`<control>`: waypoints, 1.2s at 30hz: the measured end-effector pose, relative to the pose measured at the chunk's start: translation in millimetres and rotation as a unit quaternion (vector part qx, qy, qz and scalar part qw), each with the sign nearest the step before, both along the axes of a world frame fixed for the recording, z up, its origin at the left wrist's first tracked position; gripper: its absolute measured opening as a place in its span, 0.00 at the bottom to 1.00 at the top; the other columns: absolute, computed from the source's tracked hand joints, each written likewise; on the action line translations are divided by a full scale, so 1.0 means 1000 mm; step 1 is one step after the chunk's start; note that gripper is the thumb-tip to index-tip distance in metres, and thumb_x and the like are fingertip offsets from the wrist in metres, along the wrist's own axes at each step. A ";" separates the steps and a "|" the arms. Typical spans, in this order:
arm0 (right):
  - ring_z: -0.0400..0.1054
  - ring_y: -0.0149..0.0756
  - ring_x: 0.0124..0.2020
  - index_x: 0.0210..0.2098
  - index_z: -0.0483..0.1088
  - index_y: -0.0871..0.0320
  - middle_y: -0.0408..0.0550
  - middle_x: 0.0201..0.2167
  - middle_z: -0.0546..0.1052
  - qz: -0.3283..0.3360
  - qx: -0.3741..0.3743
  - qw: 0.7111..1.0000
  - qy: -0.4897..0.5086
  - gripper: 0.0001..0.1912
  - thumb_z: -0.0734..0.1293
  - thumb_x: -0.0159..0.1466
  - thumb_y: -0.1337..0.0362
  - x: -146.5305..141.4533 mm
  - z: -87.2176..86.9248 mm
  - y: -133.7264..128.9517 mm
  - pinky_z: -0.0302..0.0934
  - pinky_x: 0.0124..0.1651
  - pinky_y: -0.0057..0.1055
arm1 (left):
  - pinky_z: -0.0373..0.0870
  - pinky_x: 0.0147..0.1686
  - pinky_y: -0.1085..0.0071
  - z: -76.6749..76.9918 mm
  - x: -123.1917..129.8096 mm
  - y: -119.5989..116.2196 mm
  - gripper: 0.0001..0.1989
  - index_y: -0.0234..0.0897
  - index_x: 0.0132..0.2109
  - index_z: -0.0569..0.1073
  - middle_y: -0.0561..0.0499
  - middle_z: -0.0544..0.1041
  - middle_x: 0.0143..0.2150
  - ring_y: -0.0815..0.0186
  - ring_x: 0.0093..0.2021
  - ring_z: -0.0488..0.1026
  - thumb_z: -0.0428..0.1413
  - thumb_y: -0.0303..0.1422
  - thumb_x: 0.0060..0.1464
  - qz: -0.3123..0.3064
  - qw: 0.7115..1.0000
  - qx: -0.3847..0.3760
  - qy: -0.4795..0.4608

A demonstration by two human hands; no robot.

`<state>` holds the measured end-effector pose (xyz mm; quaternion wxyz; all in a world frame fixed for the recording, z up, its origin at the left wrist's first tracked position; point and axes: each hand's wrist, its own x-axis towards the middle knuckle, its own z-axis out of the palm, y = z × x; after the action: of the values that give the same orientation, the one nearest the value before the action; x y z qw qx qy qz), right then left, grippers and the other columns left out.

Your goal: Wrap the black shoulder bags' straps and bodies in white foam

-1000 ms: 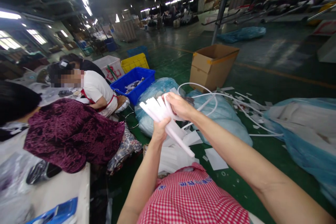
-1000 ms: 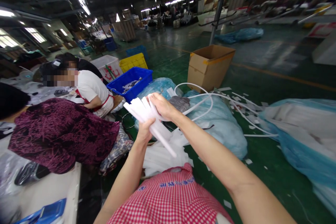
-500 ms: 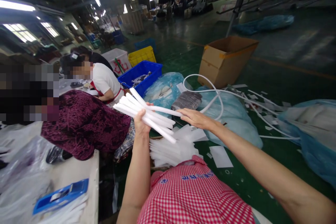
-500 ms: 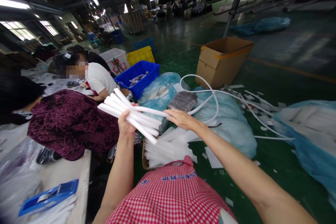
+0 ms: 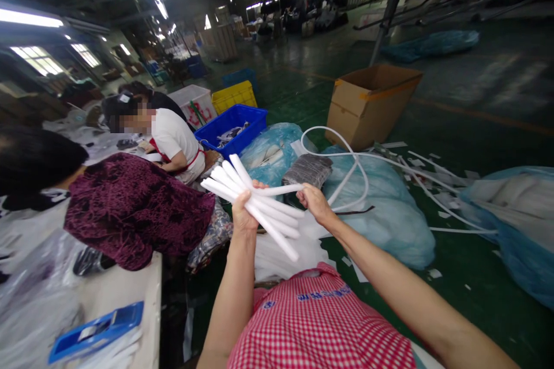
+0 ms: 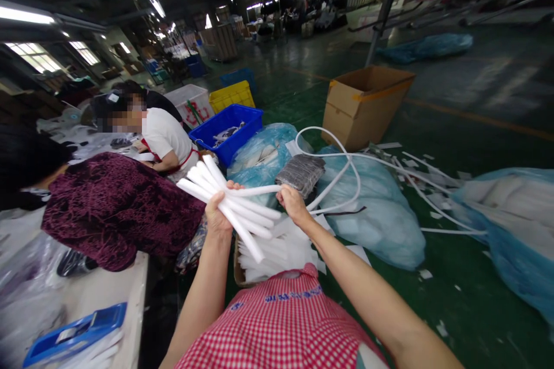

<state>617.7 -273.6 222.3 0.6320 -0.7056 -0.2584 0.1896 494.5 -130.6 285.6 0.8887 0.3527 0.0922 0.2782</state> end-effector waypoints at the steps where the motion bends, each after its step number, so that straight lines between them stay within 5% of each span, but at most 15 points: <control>1: 0.52 0.32 0.20 0.22 0.52 0.52 0.40 0.19 0.59 -0.006 0.017 1.000 0.025 0.12 0.53 0.59 0.56 0.005 -0.001 -0.002 0.52 0.23 0.30 | 0.71 0.51 0.64 0.000 0.000 -0.002 0.18 0.34 0.33 0.72 0.51 0.72 0.31 0.64 0.37 0.74 0.66 0.37 0.33 -0.014 1.000 0.004 0.010; 5: 0.44 0.29 0.15 0.22 0.45 0.51 0.37 0.16 0.54 -0.044 0.086 0.991 0.093 0.16 0.54 0.57 0.50 0.042 0.012 -0.025 0.47 0.17 0.28 | 0.73 0.42 0.64 0.004 -0.003 -0.001 0.19 0.33 0.32 0.73 0.50 0.72 0.30 0.64 0.32 0.73 0.67 0.39 0.33 -0.028 0.998 0.031 0.039; 8: 0.54 0.30 0.16 0.24 0.51 0.52 0.41 0.19 0.63 -0.070 0.124 0.983 0.112 0.18 0.59 0.58 0.47 0.062 0.039 -0.035 0.54 0.20 0.29 | 0.74 0.37 0.63 0.002 0.001 -0.006 0.19 0.31 0.34 0.76 0.47 0.76 0.30 0.61 0.31 0.75 0.68 0.36 0.34 -0.001 0.993 0.095 0.071; 11: 0.70 0.37 0.28 0.32 0.57 0.52 0.47 0.30 0.75 -0.033 0.162 0.979 0.118 0.18 0.61 0.62 0.45 0.056 0.070 -0.021 0.67 0.35 0.37 | 0.76 0.39 0.58 -0.003 0.018 -0.026 0.20 0.30 0.38 0.78 0.43 0.79 0.32 0.54 0.35 0.78 0.69 0.33 0.35 -0.026 0.985 0.133 0.104; 15: 0.71 0.42 0.39 0.35 0.61 0.52 0.48 0.35 0.76 -0.080 0.097 0.992 -0.031 0.19 0.57 0.65 0.43 0.034 0.096 0.012 0.65 0.45 0.40 | 0.74 0.50 0.54 -0.009 0.044 -0.057 0.31 0.34 0.49 0.76 0.43 0.81 0.45 0.50 0.47 0.78 0.71 0.30 0.32 -0.010 0.987 0.117 0.106; 18: 0.69 0.43 0.41 0.35 0.61 0.53 0.49 0.35 0.75 -0.176 0.024 0.977 -0.121 0.17 0.55 0.65 0.46 0.028 0.096 0.025 0.63 0.48 0.39 | 0.72 0.53 0.56 -0.013 0.055 -0.068 0.35 0.34 0.51 0.76 0.43 0.81 0.47 0.49 0.51 0.76 0.72 0.28 0.29 0.019 0.985 0.130 0.109; 23: 0.68 0.44 0.41 0.36 0.60 0.53 0.51 0.36 0.75 -0.200 -0.018 0.971 -0.126 0.14 0.54 0.65 0.50 0.024 0.079 0.034 0.62 0.48 0.39 | 0.72 0.54 0.56 -0.025 0.057 -0.070 0.31 0.31 0.47 0.77 0.42 0.82 0.42 0.47 0.52 0.76 0.71 0.28 0.30 0.023 0.980 0.152 0.130; 28: 0.69 0.44 0.42 0.39 0.63 0.54 0.52 0.38 0.77 -0.149 -0.033 0.982 -0.112 0.13 0.55 0.66 0.53 0.014 0.072 0.043 0.62 0.48 0.38 | 0.68 0.60 0.55 -0.032 0.052 -0.065 0.40 0.35 0.56 0.73 0.43 0.79 0.53 0.47 0.59 0.71 0.70 0.27 0.30 -0.008 0.988 0.108 0.108; 36: 0.70 0.38 0.45 0.38 0.67 0.56 0.49 0.40 0.78 -0.033 -0.122 0.985 -0.121 0.12 0.55 0.69 0.58 0.003 0.087 0.056 0.59 0.49 0.32 | 0.64 0.63 0.55 -0.042 0.043 -0.059 0.43 0.38 0.59 0.70 0.45 0.76 0.58 0.45 0.64 0.66 0.68 0.28 0.30 0.004 0.996 0.037 0.082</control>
<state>620.3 -218.0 309.6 0.5115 -0.8029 -0.2848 0.1122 537.1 -189.5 243.5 0.8635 0.4063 0.1556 0.2549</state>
